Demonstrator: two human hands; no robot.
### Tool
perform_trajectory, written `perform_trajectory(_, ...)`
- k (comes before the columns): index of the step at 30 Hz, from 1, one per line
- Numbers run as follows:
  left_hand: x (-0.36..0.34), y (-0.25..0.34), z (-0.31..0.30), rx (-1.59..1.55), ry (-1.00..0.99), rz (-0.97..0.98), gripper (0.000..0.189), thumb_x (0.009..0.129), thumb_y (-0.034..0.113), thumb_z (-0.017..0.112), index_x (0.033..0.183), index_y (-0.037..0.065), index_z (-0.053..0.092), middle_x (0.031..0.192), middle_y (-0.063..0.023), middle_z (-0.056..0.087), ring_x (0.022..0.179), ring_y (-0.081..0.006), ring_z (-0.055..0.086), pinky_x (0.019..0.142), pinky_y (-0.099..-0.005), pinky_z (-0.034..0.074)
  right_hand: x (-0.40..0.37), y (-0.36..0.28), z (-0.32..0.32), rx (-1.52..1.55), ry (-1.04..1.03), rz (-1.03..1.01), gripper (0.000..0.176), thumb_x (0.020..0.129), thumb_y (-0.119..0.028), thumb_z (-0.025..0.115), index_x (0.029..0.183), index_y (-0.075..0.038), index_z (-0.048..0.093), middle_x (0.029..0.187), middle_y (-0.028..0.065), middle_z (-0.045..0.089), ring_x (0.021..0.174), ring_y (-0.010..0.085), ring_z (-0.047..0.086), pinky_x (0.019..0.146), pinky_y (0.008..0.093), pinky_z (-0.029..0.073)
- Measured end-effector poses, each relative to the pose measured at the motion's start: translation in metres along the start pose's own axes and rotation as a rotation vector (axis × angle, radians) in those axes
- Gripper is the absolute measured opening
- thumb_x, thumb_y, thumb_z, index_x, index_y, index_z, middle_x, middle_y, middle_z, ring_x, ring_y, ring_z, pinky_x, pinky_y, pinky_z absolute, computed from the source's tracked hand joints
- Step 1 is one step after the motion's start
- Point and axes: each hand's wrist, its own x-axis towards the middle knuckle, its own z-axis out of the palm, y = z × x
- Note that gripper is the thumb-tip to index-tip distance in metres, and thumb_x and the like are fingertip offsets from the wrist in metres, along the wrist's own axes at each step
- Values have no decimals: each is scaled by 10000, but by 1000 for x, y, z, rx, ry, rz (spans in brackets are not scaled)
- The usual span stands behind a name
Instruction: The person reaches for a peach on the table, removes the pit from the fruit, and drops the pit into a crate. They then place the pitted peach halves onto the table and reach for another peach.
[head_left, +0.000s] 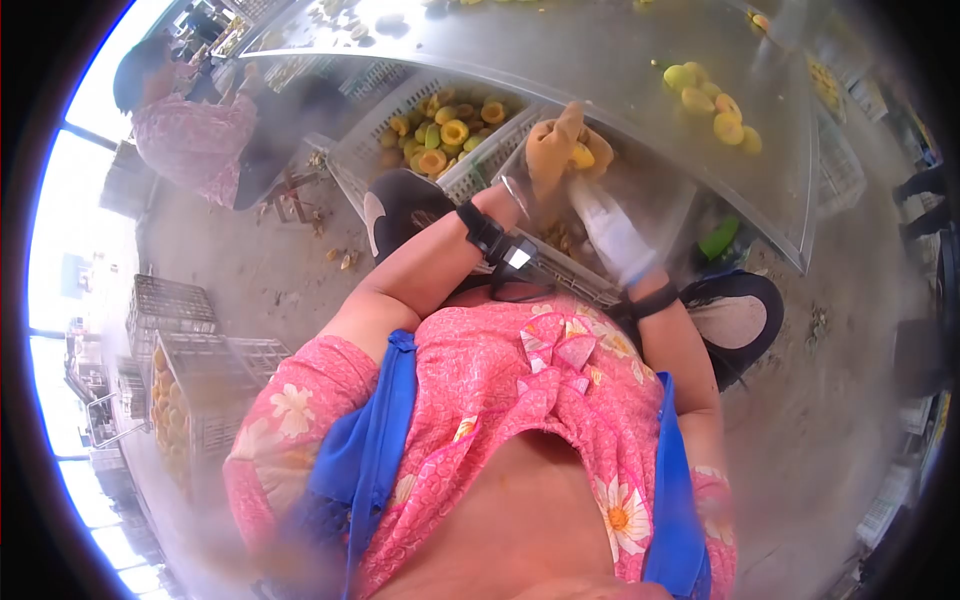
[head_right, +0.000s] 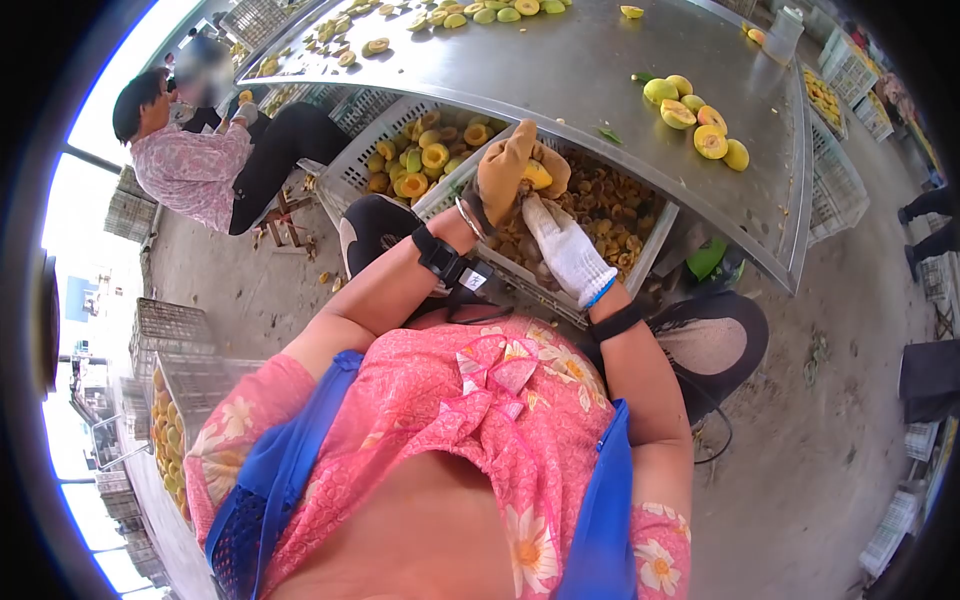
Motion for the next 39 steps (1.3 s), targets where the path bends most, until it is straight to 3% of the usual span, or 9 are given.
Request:
perform_trajectory(1,-1,3,1,22,-8,6,643,1050,469,416,801,-59,684,729,-162,686,625,-243,641,617,-337,523,-4,-15,2,437,-100,362,255,1060,-340,475,1082,-131,619,706,37,564,475,148,499,410,276,372)
perform_trajectory(7,-9,21,9,-49,-64,-78,610,1043,473,428,780,-20,672,727,-144,678,619,-256,637,620,-346,528,3,-3,2,1058,-443,516,382,1037,-513,455,938,-158,555,523,-81,336,321,33,243,295,209,172)
perform_trajectory(16,1,14,-35,-618,56,-219,457,1027,455,440,929,48,623,912,-98,636,841,-264,660,805,-435,587,2,9,9,1054,-542,426,387,1036,-498,463,998,-129,574,565,-63,371,349,48,275,307,205,207)
perform_trajectory(19,-3,69,-96,-436,404,-28,407,1017,381,481,1023,5,636,1014,-115,651,936,-260,650,852,-406,564,0,11,12,838,-426,480,354,1040,-455,484,978,-119,577,582,-54,397,392,66,327,352,221,254)
perform_trajectory(23,-3,111,-180,292,707,180,327,967,257,633,1167,5,691,1174,-79,684,1079,-168,615,909,-276,475,3,33,19,-130,-261,464,460,1011,-484,511,1036,-29,572,677,5,546,480,104,463,447,262,395)
perform_trajectory(25,5,116,-186,377,790,287,322,961,245,646,1198,32,699,1168,-44,686,1082,-124,598,912,-247,464,5,47,23,-549,-281,235,499,992,-446,493,1073,39,577,808,179,665,671,302,648,642,412,520)
perform_trajectory(30,58,88,-64,625,313,157,370,978,215,634,1308,49,626,1134,3,653,987,-77,565,858,-227,474,-4,43,17,-868,-263,88,510,976,-443,431,1142,6,606,1089,274,669,1030,438,637,902,508,497)
perform_trajectory(37,150,31,55,1363,-175,578,625,893,436,631,1397,89,505,1269,-223,624,1162,-362,620,966,-414,505,5,35,41,-804,-247,194,504,967,-460,443,1185,-38,612,1164,236,666,1100,402,627,943,490,491)
perform_trajectory(39,168,28,67,1273,-127,185,584,874,419,650,1333,72,549,1228,-230,638,1120,-370,636,931,-422,514,4,38,42,-773,-253,168,514,965,-475,449,1189,-38,601,1129,246,674,1064,418,639,915,500,503)
